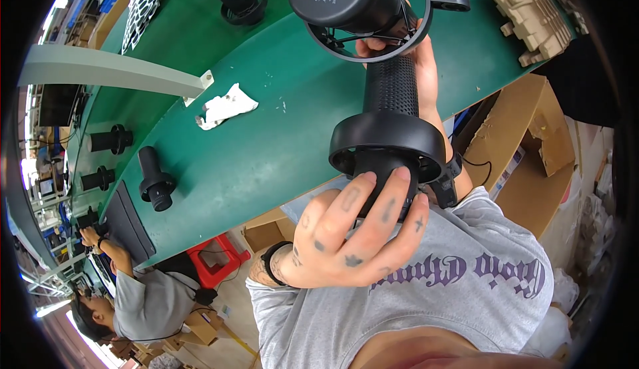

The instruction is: The person picks up a microphone and a shock mount, inserts the microphone into the mount, and pulls the elastic bands over the pegs to secure it. The person then wipes the assembly with a cloth before placing it back onto the green conveyor belt.

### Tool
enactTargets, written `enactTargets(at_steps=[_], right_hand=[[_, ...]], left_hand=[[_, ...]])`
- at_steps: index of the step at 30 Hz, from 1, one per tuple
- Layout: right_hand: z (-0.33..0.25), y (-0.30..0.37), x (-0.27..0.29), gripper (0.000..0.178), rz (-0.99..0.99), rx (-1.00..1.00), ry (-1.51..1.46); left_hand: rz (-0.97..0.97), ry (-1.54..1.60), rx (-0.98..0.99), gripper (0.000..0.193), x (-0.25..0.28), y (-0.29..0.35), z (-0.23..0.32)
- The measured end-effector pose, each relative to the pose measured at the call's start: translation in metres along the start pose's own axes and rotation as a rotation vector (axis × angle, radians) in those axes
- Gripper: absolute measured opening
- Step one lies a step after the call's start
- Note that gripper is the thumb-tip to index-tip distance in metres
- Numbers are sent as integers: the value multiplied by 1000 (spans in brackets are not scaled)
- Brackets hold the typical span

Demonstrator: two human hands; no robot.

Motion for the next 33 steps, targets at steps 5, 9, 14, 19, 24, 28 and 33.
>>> enactTargets(at_steps=[5, 9, 14, 19, 24, 28, 33], right_hand=[[2, -1, 5, 45, -22, -89, -3], [3, 3, 4, 46, 49, -107, -62], [6, 4, 11, 46, -16, -132, -82], [10, 8, 6, 46, 11, -126, -100], [19, 8, 14, 46, -59, -189, -106], [17, 18, -1, 48, 262, -148, -70], [24, 25, 13, 49, 222, -257, -164]], left_hand=[[-26, -20, -43, 19, 4, -4, 1], [-56, -99, -233, 7, 7, -11, -5], [-41, -285, -662, 14, 7, -20, -17], [-135, -336, -987, 35, 14, -36, -22], [-158, -408, -1214, 42, 21, -47, -26], [-179, -462, -1289, 44, 26, -57, -22], [-198, -447, -1251, 29, 24, -51, -12]])
Point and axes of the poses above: each hand's wrist, its own y-axis away from the middle knuckle, its own x-axis out of the back of the hand, z = x × y, the point moved 1 cm from there along -y, towards the middle knuckle, and after that the axes turned 14 degrees about -y, right-handed, at the moved point
